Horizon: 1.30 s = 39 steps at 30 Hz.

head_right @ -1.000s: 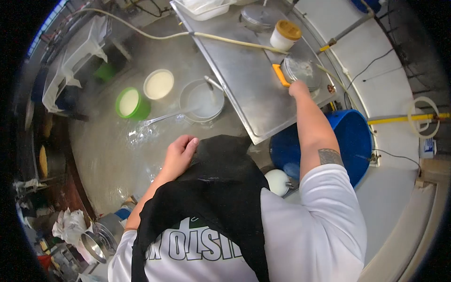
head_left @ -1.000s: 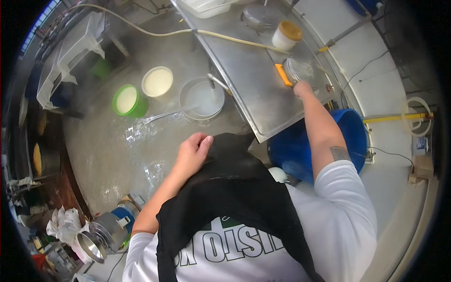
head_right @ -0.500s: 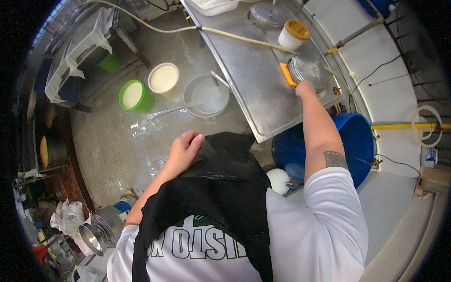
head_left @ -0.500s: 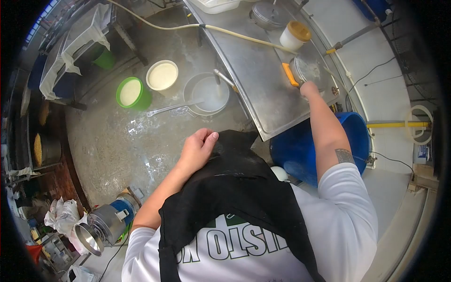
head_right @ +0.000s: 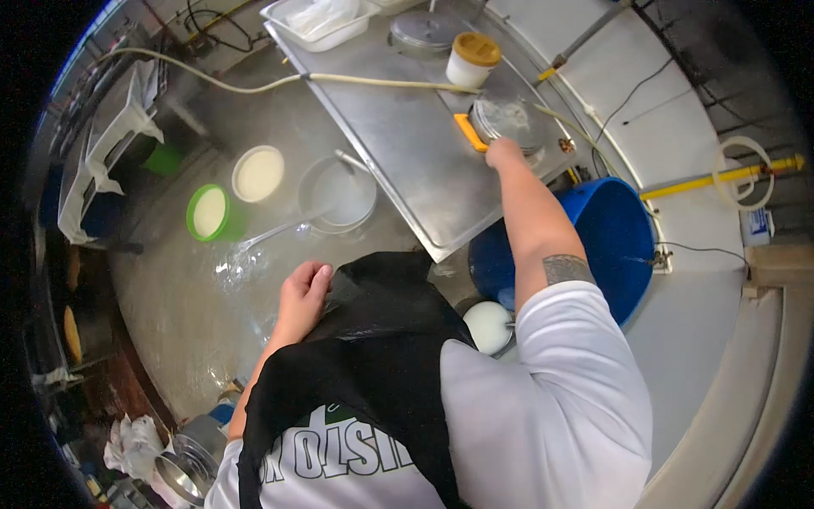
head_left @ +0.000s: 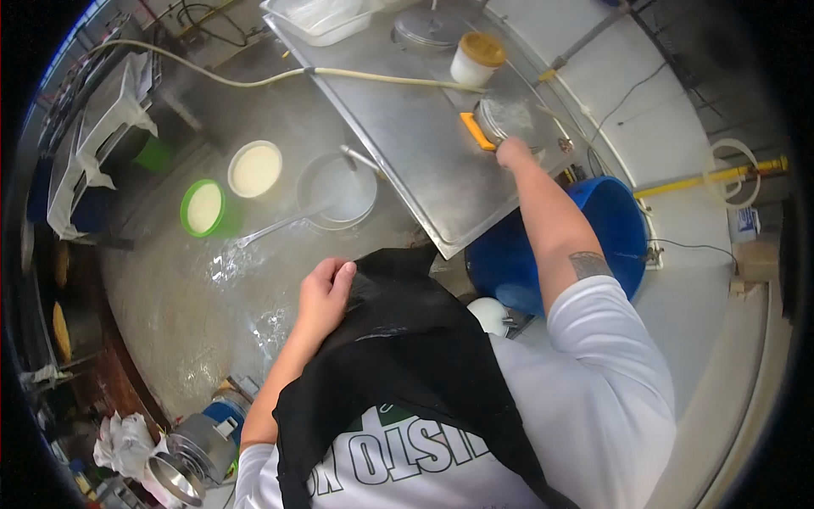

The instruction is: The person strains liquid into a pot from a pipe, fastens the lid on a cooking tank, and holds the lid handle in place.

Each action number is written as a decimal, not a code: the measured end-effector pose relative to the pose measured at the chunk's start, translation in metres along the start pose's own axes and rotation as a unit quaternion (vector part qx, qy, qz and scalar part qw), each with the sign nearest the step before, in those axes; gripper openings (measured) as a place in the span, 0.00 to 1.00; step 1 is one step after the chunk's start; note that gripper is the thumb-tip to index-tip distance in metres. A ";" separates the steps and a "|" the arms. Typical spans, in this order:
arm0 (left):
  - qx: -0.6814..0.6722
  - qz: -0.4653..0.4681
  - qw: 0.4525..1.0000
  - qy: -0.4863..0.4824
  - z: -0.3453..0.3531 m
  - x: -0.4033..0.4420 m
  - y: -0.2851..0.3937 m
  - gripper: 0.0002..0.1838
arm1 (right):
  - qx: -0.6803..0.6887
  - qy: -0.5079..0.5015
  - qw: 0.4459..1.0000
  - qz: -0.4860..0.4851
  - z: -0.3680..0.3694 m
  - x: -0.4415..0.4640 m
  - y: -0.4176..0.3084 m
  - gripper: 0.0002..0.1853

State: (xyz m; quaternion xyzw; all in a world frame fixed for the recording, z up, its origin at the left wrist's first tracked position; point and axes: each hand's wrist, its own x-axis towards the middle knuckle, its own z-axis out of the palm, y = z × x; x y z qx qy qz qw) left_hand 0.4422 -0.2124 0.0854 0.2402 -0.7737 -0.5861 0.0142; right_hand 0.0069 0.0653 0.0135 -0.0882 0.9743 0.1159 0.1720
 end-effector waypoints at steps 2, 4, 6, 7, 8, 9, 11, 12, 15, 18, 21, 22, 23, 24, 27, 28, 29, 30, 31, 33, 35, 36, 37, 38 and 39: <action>-0.003 -0.010 1.000 0.005 0.000 -0.001 -0.001 0.15 | -0.002 0.012 1.000 -0.008 0.000 -0.002 -0.001 0.14; -0.008 -0.012 1.000 0.003 0.001 -0.001 -0.001 0.16 | 0.023 -0.001 1.000 0.015 -0.003 -0.003 -0.002 0.14; -0.012 -0.016 1.000 0.003 0.000 0.000 0.000 0.16 | 0.021 0.004 1.000 0.013 -0.002 -0.003 -0.002 0.14; -0.010 -0.018 1.000 0.000 0.000 0.000 0.001 0.16 | 0.019 0.008 1.000 0.011 -0.001 -0.003 -0.002 0.14; -0.007 -0.019 1.000 -0.003 -0.001 -0.001 0.002 0.16 | 0.020 0.007 1.000 0.012 -0.002 -0.004 -0.003 0.14; -0.006 -0.019 1.000 -0.004 -0.001 -0.001 0.002 0.16 | 0.012 -0.019 1.000 0.015 -0.005 -0.004 -0.004 0.15; -0.001 -0.017 1.000 -0.002 -0.001 -0.001 0.002 0.16 | 0.005 -0.046 0.999 0.018 -0.006 -0.004 -0.004 0.17; -0.001 -0.017 1.000 -0.002 -0.001 0.000 0.001 0.16 | -0.002 -0.047 0.999 0.017 -0.007 -0.004 -0.005 0.17; -0.006 -0.015 1.000 -0.001 -0.001 0.001 0.000 0.16 | -0.016 -0.054 0.998 0.010 -0.011 -0.006 -0.006 0.17; -0.014 -0.035 0.999 -0.004 -0.001 0.001 0.001 0.16 | -0.016 -0.054 0.998 0.008 -0.012 -0.009 -0.006 0.17; -0.012 -0.026 1.000 -0.004 -0.002 0.001 0.001 0.16 | 0.005 -0.023 1.000 0.009 -0.005 -0.006 -0.003 0.15; -0.007 -0.024 1.000 -0.003 -0.002 0.001 0.002 0.16 | 0.019 0.003 1.000 0.008 -0.002 -0.004 -0.002 0.14; -0.002 -0.023 1.000 -0.002 -0.002 0.001 0.003 0.16 | 0.019 0.002 1.000 0.008 -0.001 -0.004 -0.002 0.14; -0.002 -0.023 1.000 -0.002 -0.002 0.002 0.002 0.16 | 0.012 0.003 1.000 0.002 -0.001 -0.004 -0.002 0.14; -0.003 -0.014 1.000 -0.004 -0.003 0.003 0.001 0.17 | 0.024 0.008 1.000 0.013 -0.003 -0.006 -0.004 0.14; 0.015 -0.006 1.000 -0.004 -0.004 0.004 0.003 0.17 | 0.044 0.011 0.998 0.031 -0.004 -0.008 -0.005 0.14; 0.035 0.001 0.999 -0.004 -0.005 0.004 0.005 0.17 | 0.044 0.010 0.999 0.029 -0.004 -0.010 -0.006 0.14; 0.036 -0.002 0.999 -0.001 -0.006 0.004 0.007 0.17 | 0.054 0.021 0.998 0.029 -0.004 -0.011 -0.005 0.14; 0.028 -0.010 1.000 -0.002 -0.005 0.004 0.009 0.16 | 0.063 0.031 0.997 0.027 -0.003 -0.010 -0.004 0.14; 0.021 -0.027 0.999 0.008 -0.006 0.005 0.010 0.16 | 0.036 0.002 0.999 0.015 0.002 0.001 0.001 0.16; 0.026 -0.009 1.000 -0.003 -0.007 0.006 0.008 0.16 | 0.008 -0.027 1.000 0.001 0.004 0.006 -0.003 0.17; 0.027 -0.015 1.000 0.004 -0.008 0.006 0.008 0.16 | 0.007 -0.032 0.999 0.012 -0.006 -0.002 -0.006 0.16; 0.025 -0.016 1.000 0.002 -0.008 0.006 0.009 0.16 | 0.006 -0.036 0.999 0.024 -0.010 -0.007 -0.007 0.16; 0.024 -0.016 1.000 -0.001 -0.008 0.006 0.009 0.16 | 0.004 -0.037 0.999 0.019 -0.006 -0.003 -0.006 0.16; 0.023 -0.019 1.000 0.002 -0.008 0.006 0.009 0.16 | 0.025 -0.015 0.999 0.034 0.000 0.003 -0.004 0.16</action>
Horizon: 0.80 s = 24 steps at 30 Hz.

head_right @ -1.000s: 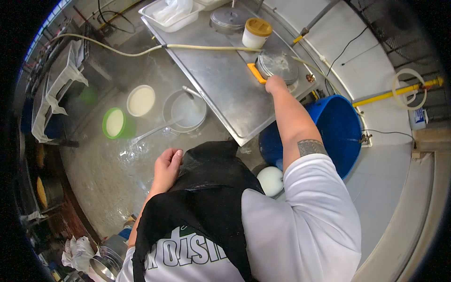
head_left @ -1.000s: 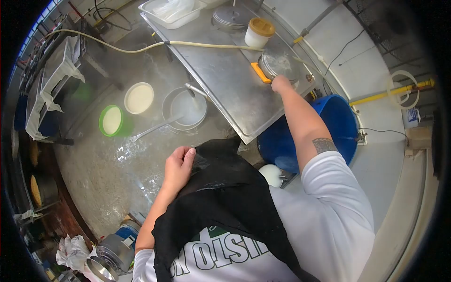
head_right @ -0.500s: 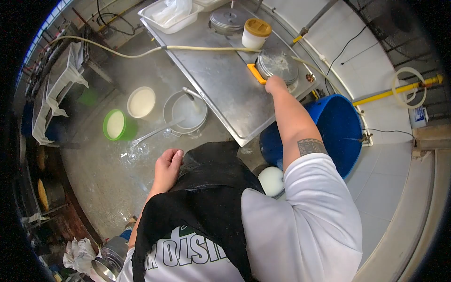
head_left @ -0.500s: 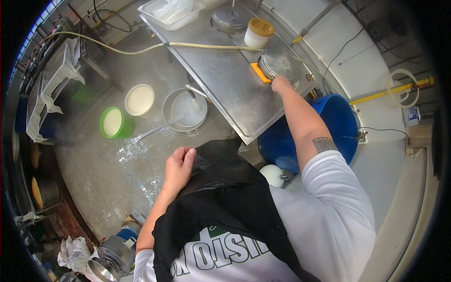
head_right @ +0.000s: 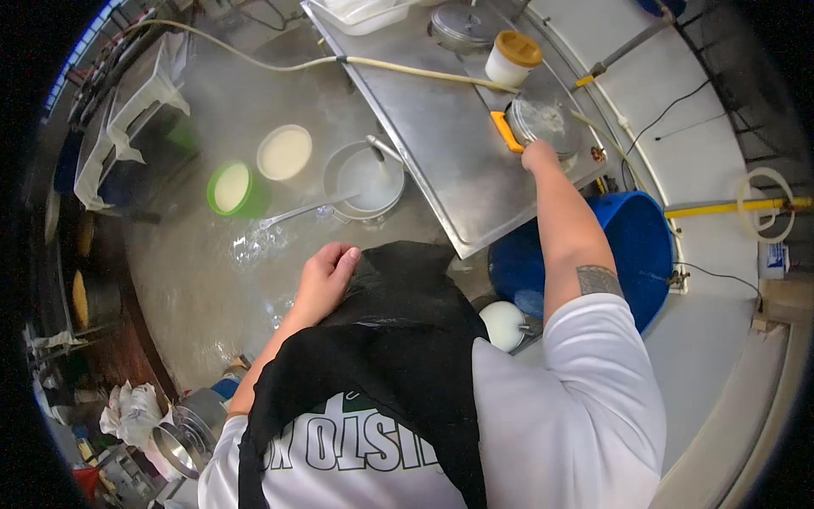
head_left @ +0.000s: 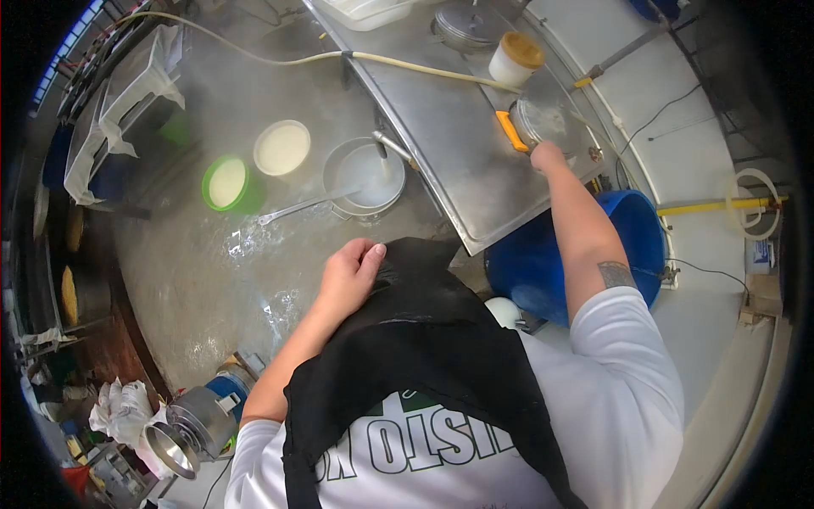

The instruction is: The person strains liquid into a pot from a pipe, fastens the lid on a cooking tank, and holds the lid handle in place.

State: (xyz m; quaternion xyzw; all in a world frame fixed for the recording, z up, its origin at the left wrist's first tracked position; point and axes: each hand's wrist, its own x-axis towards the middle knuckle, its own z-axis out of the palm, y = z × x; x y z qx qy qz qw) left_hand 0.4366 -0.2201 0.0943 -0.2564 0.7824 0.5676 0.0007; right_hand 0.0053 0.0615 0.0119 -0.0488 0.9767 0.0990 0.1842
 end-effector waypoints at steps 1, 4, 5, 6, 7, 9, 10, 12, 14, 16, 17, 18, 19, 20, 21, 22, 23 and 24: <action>0.000 0.001 1.000 0.000 0.000 0.000 -0.001 0.16 | 0.021 0.023 0.999 0.015 0.006 0.006 0.003 0.15; -0.003 0.004 1.000 -0.001 0.001 0.001 -0.009 0.17 | -0.001 0.022 1.000 -0.010 0.015 0.019 0.009 0.15; -0.006 0.008 1.000 -0.004 0.001 0.002 -0.010 0.17 | -0.001 0.022 1.000 -0.011 0.014 0.017 0.008 0.15; -0.007 0.007 1.000 -0.003 0.001 0.002 -0.010 0.17 | -0.018 0.017 1.000 -0.020 0.013 0.016 0.008 0.15; -0.007 0.006 1.000 -0.005 0.001 0.001 -0.009 0.17 | -0.034 0.012 0.999 -0.029 0.011 0.015 0.008 0.14; -0.007 0.004 1.000 -0.008 0.001 0.001 -0.008 0.17 | -0.032 0.011 0.999 -0.029 0.007 0.010 0.007 0.14; -0.003 0.006 1.000 -0.008 0.001 0.001 -0.007 0.17 | -0.029 0.010 0.999 -0.029 0.005 0.008 0.006 0.14; 0.000 0.008 1.000 -0.008 0.001 0.000 -0.007 0.17 | -0.039 0.008 0.999 -0.037 0.010 0.014 0.009 0.14; -0.007 0.003 1.000 -0.008 0.001 0.000 -0.006 0.17 | -0.048 0.006 0.998 -0.044 0.009 0.012 0.008 0.15; -0.011 0.006 1.000 -0.008 0.003 0.000 -0.008 0.17 | -0.021 0.024 0.999 -0.025 0.003 0.002 0.004 0.15; -0.016 0.008 1.000 -0.007 0.003 0.000 -0.009 0.17 | -0.021 0.024 0.999 -0.025 0.003 0.003 0.004 0.15; -0.016 0.008 1.000 -0.007 0.003 0.000 -0.009 0.17 | -0.021 0.011 1.000 -0.021 0.003 0.004 0.004 0.15; -0.017 0.006 1.000 -0.010 0.003 0.000 -0.008 0.17 | -0.022 -0.002 1.000 -0.016 0.002 0.004 0.004 0.15; -0.019 0.004 1.000 -0.012 0.003 -0.001 -0.007 0.16 | -0.022 -0.002 1.000 -0.016 0.002 0.006 0.005 0.15; -0.019 0.004 1.000 -0.012 0.003 -0.001 -0.008 0.16 | -0.032 -0.004 0.999 -0.024 0.003 0.008 0.005 0.15; -0.018 0.005 1.000 -0.009 0.004 -0.001 -0.009 0.16 | -0.042 -0.007 0.999 -0.031 0.005 0.009 0.006 0.15; -0.018 0.007 1.000 -0.007 0.004 -0.001 -0.010 0.16 | -0.042 -0.007 0.999 -0.030 0.002 0.004 0.003 0.15; -0.018 0.007 1.000 -0.009 0.005 -0.001 -0.011 0.16 | -0.033 0.004 0.999 -0.027 -0.002 -0.002 0.001 0.15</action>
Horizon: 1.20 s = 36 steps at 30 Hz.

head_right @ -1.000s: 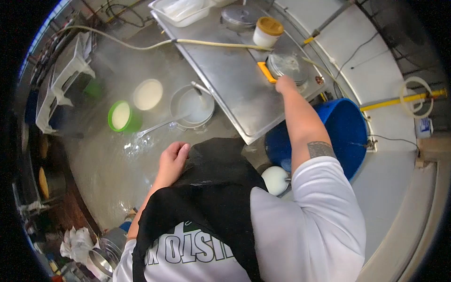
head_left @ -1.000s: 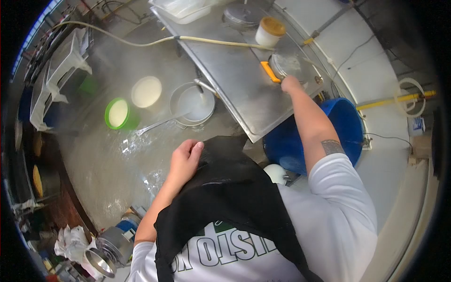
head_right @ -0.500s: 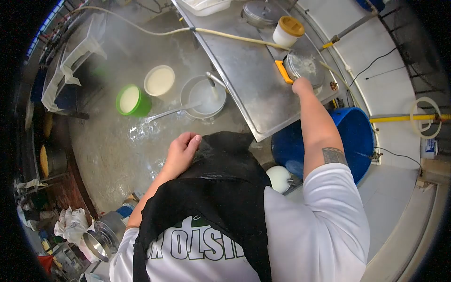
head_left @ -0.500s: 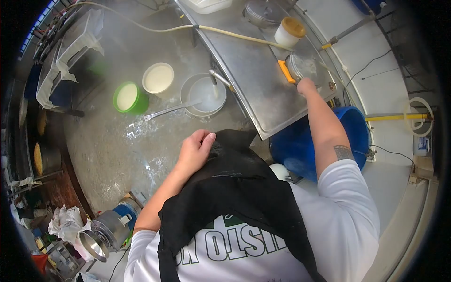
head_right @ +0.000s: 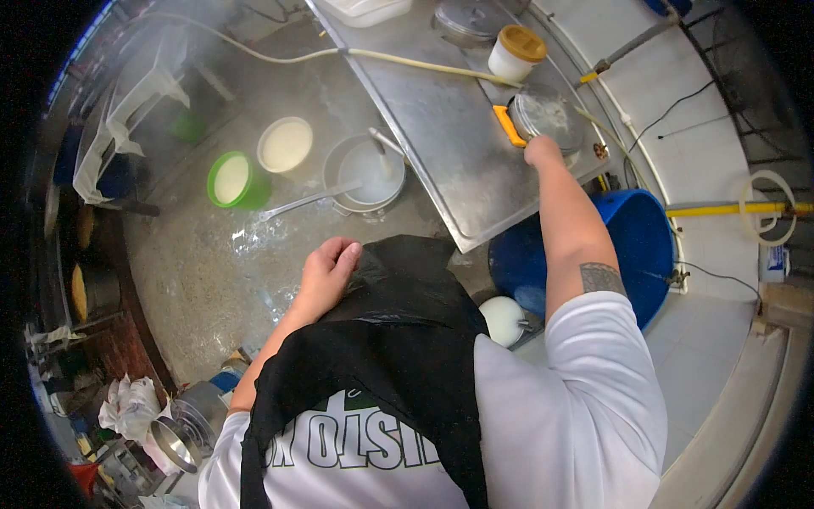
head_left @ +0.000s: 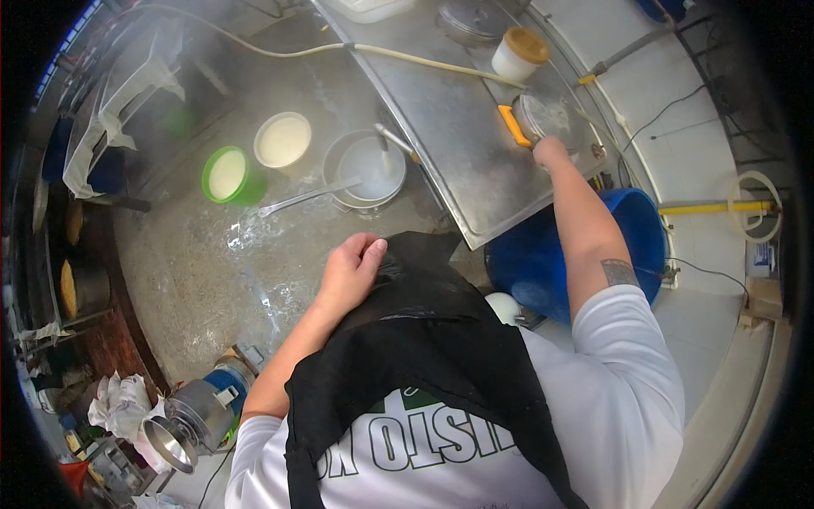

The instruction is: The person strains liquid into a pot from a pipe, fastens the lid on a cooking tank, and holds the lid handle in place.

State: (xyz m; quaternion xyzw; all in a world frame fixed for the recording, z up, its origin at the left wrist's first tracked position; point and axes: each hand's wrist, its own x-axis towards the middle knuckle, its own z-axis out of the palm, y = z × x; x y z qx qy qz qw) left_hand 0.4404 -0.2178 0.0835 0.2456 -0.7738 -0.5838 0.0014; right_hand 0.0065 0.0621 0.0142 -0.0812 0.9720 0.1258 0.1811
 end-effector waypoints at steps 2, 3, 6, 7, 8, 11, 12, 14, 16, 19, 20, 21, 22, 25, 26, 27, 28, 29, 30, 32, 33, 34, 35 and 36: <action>0.006 0.020 1.000 0.010 0.001 0.000 -0.002 0.16 | 0.009 0.012 1.000 0.006 -0.002 -0.001 0.001 0.16; 0.006 0.021 1.000 0.009 0.002 0.001 -0.002 0.16 | 0.003 0.004 1.000 0.004 0.002 0.006 0.002 0.16; -0.006 0.000 1.000 0.002 0.001 -0.001 0.000 0.16 | -0.019 -0.013 1.000 -0.008 0.003 0.009 0.003 0.16; -0.007 -0.006 1.000 0.001 0.001 -0.001 0.002 0.16 | -0.035 -0.021 0.999 -0.018 0.001 0.007 0.002 0.16; -0.009 -0.010 1.000 0.000 0.001 -0.001 0.003 0.15 | -0.035 -0.020 0.999 -0.014 -0.003 0.003 -0.001 0.16; -0.005 -0.006 1.000 -0.005 0.002 -0.001 0.003 0.16 | -0.044 -0.027 0.999 -0.010 -0.004 0.000 0.000 0.16; -0.006 0.000 1.000 -0.012 0.003 0.000 0.002 0.16 | -0.037 -0.004 0.999 -0.022 0.011 0.014 0.004 0.15; -0.008 0.009 1.000 0.007 0.004 0.000 -0.001 0.15 | -0.030 0.022 0.999 -0.027 0.017 0.019 0.011 0.14; -0.005 0.013 1.000 0.006 0.004 0.000 0.001 0.15 | -0.023 0.016 0.999 -0.018 0.012 0.013 0.006 0.13; -0.012 0.004 1.000 0.002 0.005 0.000 0.001 0.15 | 0.021 0.018 0.999 0.023 0.016 0.018 0.005 0.15; -0.023 -0.008 1.000 -0.005 0.004 0.000 0.001 0.15 | 0.022 0.019 0.999 0.023 0.014 0.014 0.004 0.15; -0.023 -0.007 1.000 -0.005 0.004 0.000 0.002 0.15 | 0.013 0.023 1.000 0.008 0.012 0.011 0.004 0.14; -0.023 -0.009 1.000 -0.005 0.004 -0.001 0.003 0.16 | 0.004 0.027 1.000 -0.008 0.010 0.007 0.004 0.14; -0.026 -0.014 1.000 -0.007 0.004 0.000 0.002 0.16 | 0.002 0.010 1.000 -0.009 -0.001 -0.003 0.000 0.14; -0.027 -0.018 0.999 -0.010 0.005 0.001 0.000 0.16 | 0.002 0.010 1.000 -0.010 0.000 -0.002 0.000 0.14; -0.027 -0.018 0.999 -0.010 0.005 0.001 -0.001 0.16 | 0.007 0.011 1.000 -0.007 0.002 0.000 0.001 0.14; -0.025 -0.014 1.000 -0.007 0.005 0.001 -0.002 0.16 | 0.013 0.011 1.000 -0.005 0.004 0.002 0.002 0.14; -0.022 -0.009 1.000 -0.005 0.005 0.001 -0.002 0.16 | 0.013 0.012 1.000 -0.005 0.004 0.001 0.001 0.14; -0.022 -0.009 1.000 -0.005 0.004 0.001 -0.002 0.16 | 0.014 0.014 1.000 -0.004 0.003 0.000 0.001 0.14; -0.016 -0.012 1.000 -0.006 0.004 0.001 0.000 0.16 | 0.015 0.017 1.000 -0.004 0.002 -0.001 0.001 0.14; -0.016 -0.012 1.000 -0.006 0.003 0.001 0.001 0.16 | 0.016 0.013 1.000 -0.003 0.002 -0.002 0.001 0.14; -0.013 -0.014 1.000 -0.007 0.003 0.001 0.003 0.16 | 0.016 0.010 1.000 -0.002 0.001 -0.002 0.001 0.14; -0.011 -0.016 1.000 -0.007 0.002 0.001 0.004 0.16 | 0.016 0.010 1.000 -0.002 0.001 -0.003 0.001 0.14; -0.011 -0.016 1.000 -0.006 0.003 0.001 0.002 0.16 | 0.017 0.011 1.000 0.000 0.000 -0.003 0.000 0.14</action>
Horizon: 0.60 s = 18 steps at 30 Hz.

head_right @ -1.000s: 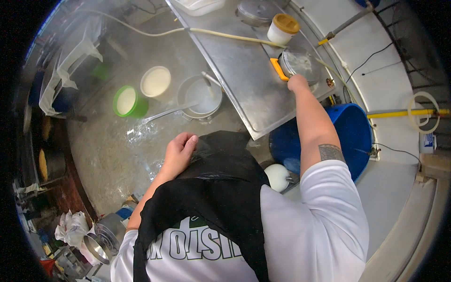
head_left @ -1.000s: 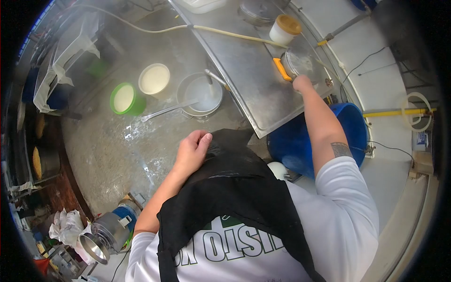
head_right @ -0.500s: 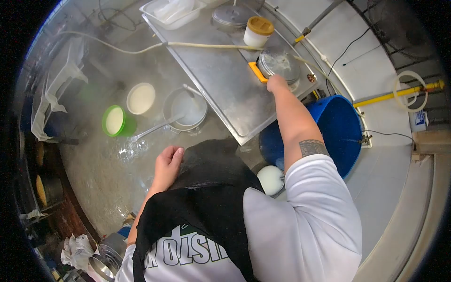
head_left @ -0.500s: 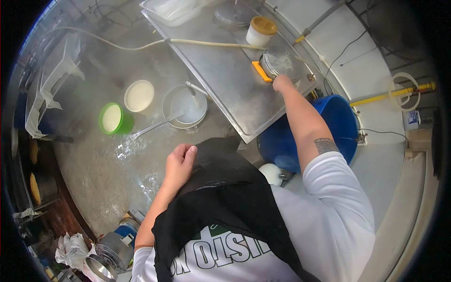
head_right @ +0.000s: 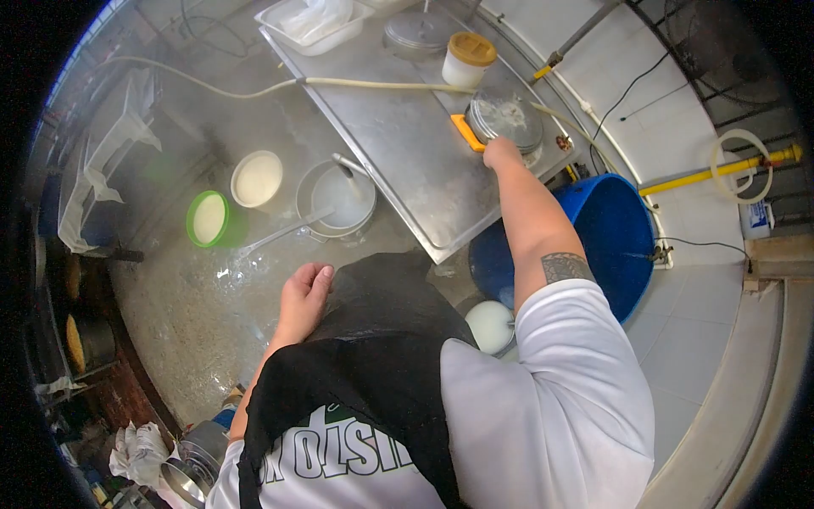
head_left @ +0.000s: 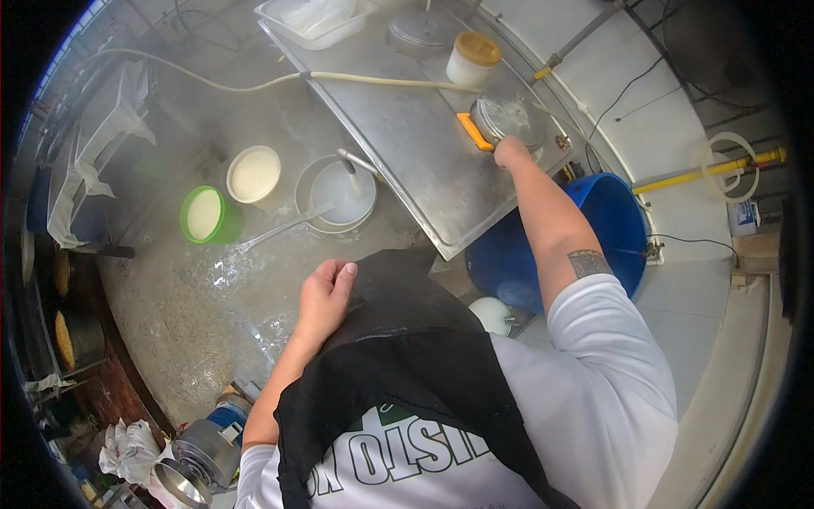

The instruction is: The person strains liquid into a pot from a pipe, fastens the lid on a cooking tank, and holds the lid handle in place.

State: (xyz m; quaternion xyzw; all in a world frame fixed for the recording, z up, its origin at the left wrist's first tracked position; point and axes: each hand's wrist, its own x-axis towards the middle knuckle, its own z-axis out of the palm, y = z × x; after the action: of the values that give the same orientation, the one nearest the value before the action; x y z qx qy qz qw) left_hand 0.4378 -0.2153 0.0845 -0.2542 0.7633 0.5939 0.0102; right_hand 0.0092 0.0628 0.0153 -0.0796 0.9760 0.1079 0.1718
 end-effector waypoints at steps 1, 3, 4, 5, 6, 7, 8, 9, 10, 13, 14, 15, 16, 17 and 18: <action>0.000 0.009 1.000 0.008 0.001 0.001 -0.003 0.16 | 0.001 0.001 1.000 0.002 0.000 0.000 0.000 0.14; 0.001 0.017 1.000 0.017 0.001 0.002 -0.004 0.17 | 0.003 -0.001 1.000 0.008 -0.004 -0.003 -0.002 0.15; 0.005 0.023 1.000 0.017 0.000 0.002 -0.004 0.17 | 0.005 -0.003 1.000 0.014 -0.004 -0.004 -0.003 0.15; 0.009 0.028 0.999 0.017 0.000 0.002 -0.004 0.17 | 0.005 -0.004 1.000 0.014 -0.003 -0.004 -0.003 0.15; 0.009 0.027 0.999 0.017 0.000 0.002 -0.003 0.17 | 0.017 0.000 1.000 0.017 -0.002 -0.002 -0.002 0.16; 0.012 0.028 0.999 0.015 -0.001 0.002 0.000 0.17 | 0.029 0.003 0.999 0.020 0.000 -0.001 -0.001 0.16; 0.014 0.029 0.999 0.014 -0.002 0.001 0.001 0.17 | 0.030 0.002 0.999 0.018 -0.001 -0.001 -0.002 0.16; 0.015 0.027 0.999 0.016 -0.003 0.001 0.002 0.17 | 0.023 -0.006 1.000 0.016 -0.001 0.000 -0.002 0.16; 0.022 0.027 0.999 0.015 -0.003 0.001 0.003 0.17 | 0.015 -0.014 1.000 0.013 -0.002 0.000 -0.002 0.15; 0.022 0.008 1.000 0.008 -0.004 0.000 0.009 0.17 | 0.014 0.003 1.000 0.016 0.001 0.000 -0.001 0.15; 0.013 -0.008 1.000 -0.002 -0.005 -0.001 0.011 0.17 | 0.013 0.001 1.000 0.009 0.002 0.003 -0.001 0.15; 0.013 -0.013 1.000 0.003 -0.006 -0.001 0.012 0.17 | -0.011 -0.015 1.000 0.004 0.005 0.008 0.001 0.16; 0.021 -0.010 1.000 0.001 -0.006 -0.002 0.013 0.17 | -0.034 -0.031 0.999 0.001 0.007 0.012 0.003 0.17; 0.030 -0.007 1.000 -0.003 -0.007 -0.002 0.013 0.18 | -0.035 -0.032 0.999 -0.005 0.008 0.014 0.003 0.17; 0.029 -0.011 1.000 0.001 -0.006 -0.002 0.012 0.18 | -0.036 -0.038 0.999 -0.004 0.009 0.016 0.004 0.16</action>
State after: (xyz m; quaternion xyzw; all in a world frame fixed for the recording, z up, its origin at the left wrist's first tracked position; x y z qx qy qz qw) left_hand 0.4366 -0.2183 0.0979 -0.2626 0.7775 0.5709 0.0231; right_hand -0.0037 0.0671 0.0025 -0.0855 0.9640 0.1452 0.2059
